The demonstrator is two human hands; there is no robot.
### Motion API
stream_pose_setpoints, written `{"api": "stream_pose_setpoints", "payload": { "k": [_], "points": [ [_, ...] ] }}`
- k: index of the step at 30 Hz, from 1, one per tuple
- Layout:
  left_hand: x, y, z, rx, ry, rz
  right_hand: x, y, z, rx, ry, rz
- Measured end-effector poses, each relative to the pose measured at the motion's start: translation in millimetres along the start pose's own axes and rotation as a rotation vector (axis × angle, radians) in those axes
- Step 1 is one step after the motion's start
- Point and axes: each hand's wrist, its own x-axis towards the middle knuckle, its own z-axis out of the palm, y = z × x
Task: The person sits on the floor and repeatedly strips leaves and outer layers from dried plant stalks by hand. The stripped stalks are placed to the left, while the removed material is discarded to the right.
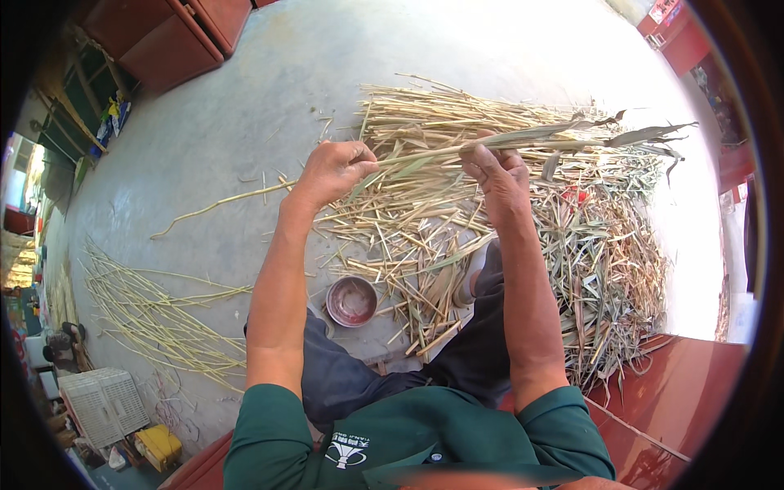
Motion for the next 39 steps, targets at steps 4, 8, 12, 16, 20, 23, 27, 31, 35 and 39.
{"api": "stream_pose_setpoints", "payload": {
  "k": [4,8,12,16,20,23,27,31,35,39],
  "points": [
    [0.1,10.3,2.3,-0.177,-0.003,-0.024,1.5,1.9,2.2,0.0,-0.068,-0.023],
    [3.7,26.5,34.8,-0.146,0.11,0.15,-4.3,7.5,11.5,0.035,-0.132,0.031],
    [6.3,25.7,52.1,-0.199,0.072,0.033,-9.4,10.2,17.8,0.106,-0.081,0.057],
    [7.5,19.2,58.2,-0.294,0.119,0.053,-9.6,9.6,17.5,0.101,-0.053,0.128],
    [8.9,18.0,68.5,-0.347,0.131,-0.008,-7.2,13.1,14.7,0.143,0.047,0.206],
    [9.8,16.2,70.7,-0.237,0.132,0.043,-5.9,15.1,11.0,0.195,0.084,0.203],
    [7.1,6.4,58.4,-0.027,0.166,0.162,-3.0,8.0,1.1,0.162,0.19,0.151],
    [1.5,-1.3,54.8,-0.262,0.085,-0.056,-1.7,1.8,-5.2,0.148,0.198,0.116],
    [2.8,-1.6,53.9,-0.518,0.112,-0.195,-1.6,2.1,-6.4,0.149,0.125,0.098],
    [9.9,-5.6,25.0,-0.868,0.339,-0.227,-2.1,-1.8,-12.6,0.099,0.179,0.127]
  ]
}}
